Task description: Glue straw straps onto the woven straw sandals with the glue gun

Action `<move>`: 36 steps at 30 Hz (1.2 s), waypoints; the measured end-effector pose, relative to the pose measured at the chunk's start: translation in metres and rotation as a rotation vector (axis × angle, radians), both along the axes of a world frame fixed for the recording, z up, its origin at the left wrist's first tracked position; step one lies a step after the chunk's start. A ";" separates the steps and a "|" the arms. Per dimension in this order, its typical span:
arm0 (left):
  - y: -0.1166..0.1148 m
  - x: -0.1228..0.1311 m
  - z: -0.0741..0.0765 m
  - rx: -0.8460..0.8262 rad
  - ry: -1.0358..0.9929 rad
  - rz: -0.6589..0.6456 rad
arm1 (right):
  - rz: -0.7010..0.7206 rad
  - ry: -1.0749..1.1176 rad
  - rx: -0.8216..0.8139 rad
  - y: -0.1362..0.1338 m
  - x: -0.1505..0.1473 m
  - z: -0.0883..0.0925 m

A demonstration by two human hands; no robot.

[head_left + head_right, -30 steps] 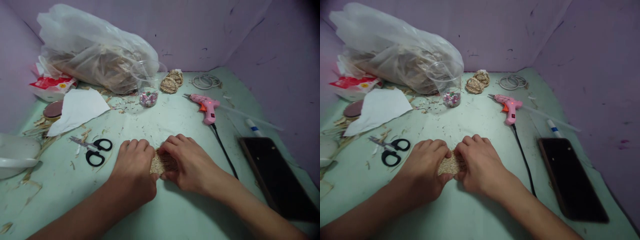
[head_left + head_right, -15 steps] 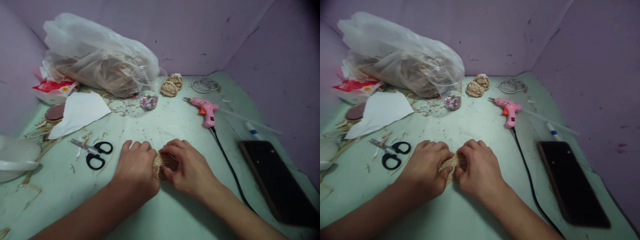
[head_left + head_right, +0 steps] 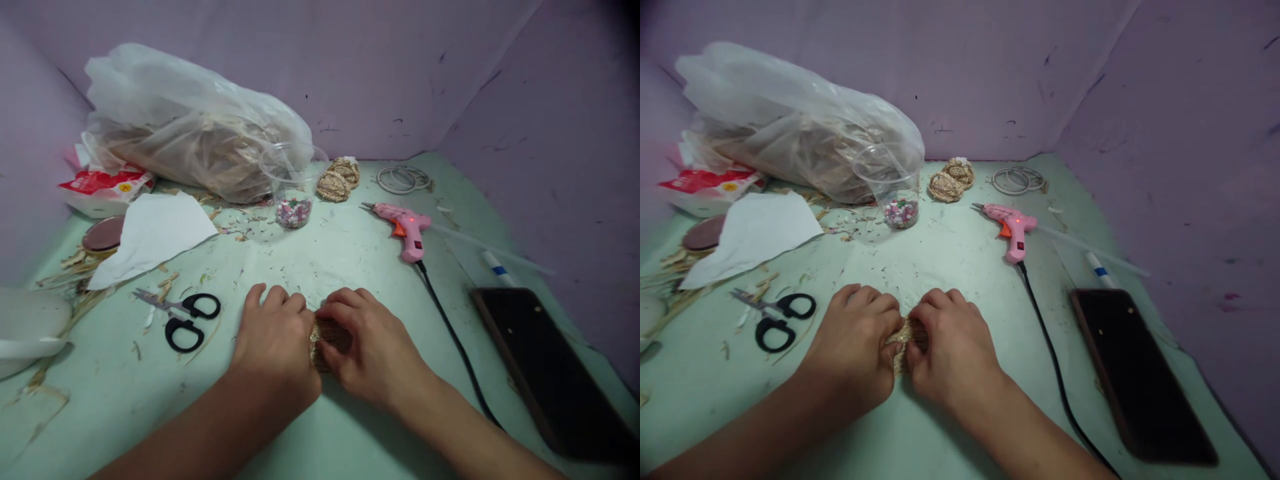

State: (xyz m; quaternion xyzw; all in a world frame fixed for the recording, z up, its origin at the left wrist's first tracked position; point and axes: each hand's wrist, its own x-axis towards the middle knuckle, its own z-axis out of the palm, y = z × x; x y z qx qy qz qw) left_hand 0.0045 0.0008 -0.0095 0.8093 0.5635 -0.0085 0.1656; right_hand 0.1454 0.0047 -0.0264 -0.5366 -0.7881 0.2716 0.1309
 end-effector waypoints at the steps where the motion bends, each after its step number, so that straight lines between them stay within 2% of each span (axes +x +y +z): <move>1: 0.000 0.000 0.000 -0.001 0.003 -0.001 | 0.002 -0.001 0.001 0.000 0.000 0.000; 21: -0.001 0.001 -0.002 0.038 0.004 -0.019 | 0.021 -0.005 0.004 -0.002 0.001 0.001; 36: -0.003 0.001 0.004 0.038 0.014 -0.030 | 0.015 0.000 0.038 -0.003 0.001 0.001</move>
